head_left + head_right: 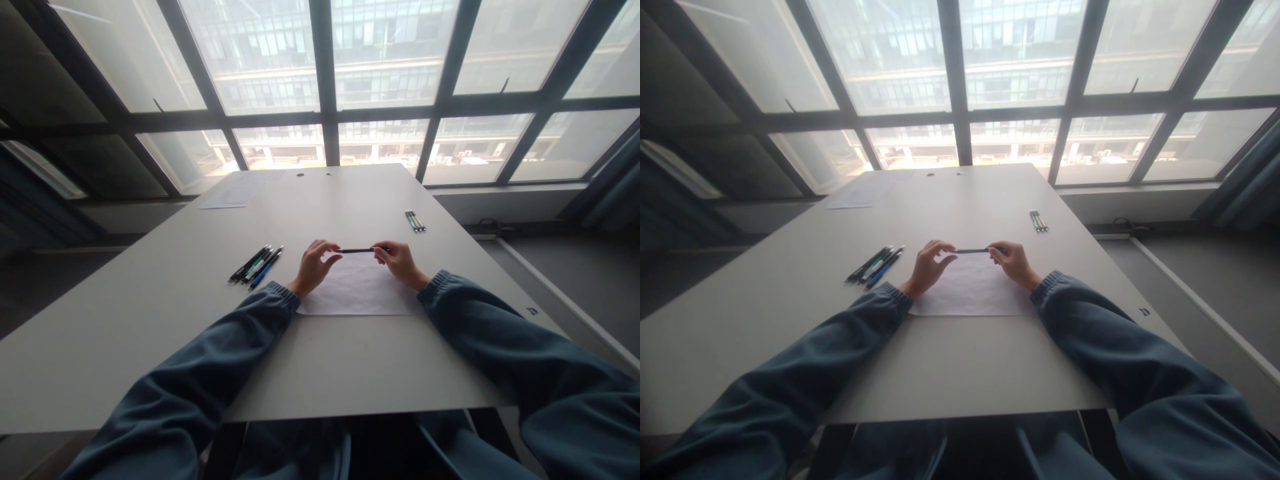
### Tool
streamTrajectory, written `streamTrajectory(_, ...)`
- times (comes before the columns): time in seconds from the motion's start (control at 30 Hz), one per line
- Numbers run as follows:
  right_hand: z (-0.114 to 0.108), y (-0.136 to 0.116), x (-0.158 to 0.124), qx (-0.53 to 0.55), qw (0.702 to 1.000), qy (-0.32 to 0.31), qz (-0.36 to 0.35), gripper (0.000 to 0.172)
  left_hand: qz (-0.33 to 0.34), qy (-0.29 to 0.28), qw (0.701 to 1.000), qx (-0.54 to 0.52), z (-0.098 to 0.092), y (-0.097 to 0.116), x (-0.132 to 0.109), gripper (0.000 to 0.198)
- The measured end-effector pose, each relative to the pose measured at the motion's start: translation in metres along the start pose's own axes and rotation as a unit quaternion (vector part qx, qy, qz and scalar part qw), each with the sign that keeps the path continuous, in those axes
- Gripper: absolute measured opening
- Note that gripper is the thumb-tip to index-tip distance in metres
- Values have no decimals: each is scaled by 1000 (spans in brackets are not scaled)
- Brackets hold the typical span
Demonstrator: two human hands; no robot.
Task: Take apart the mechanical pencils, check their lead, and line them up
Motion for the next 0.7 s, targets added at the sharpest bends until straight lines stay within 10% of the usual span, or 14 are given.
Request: streamTrajectory(0.7, 3, 4, -1, -8, 1000, -15, 7, 47, -30, -35, 999, 23, 7, -3, 1, 40)
Point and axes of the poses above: each hand's wrist, its own x-axis towards the middle knuckle, its own z-axis out of the palm, y = z × x, the point moved 10 cm from there along x, towards the middle knuckle, and after that the axes turned 9 degrees about -x, right-handed, at the moved point
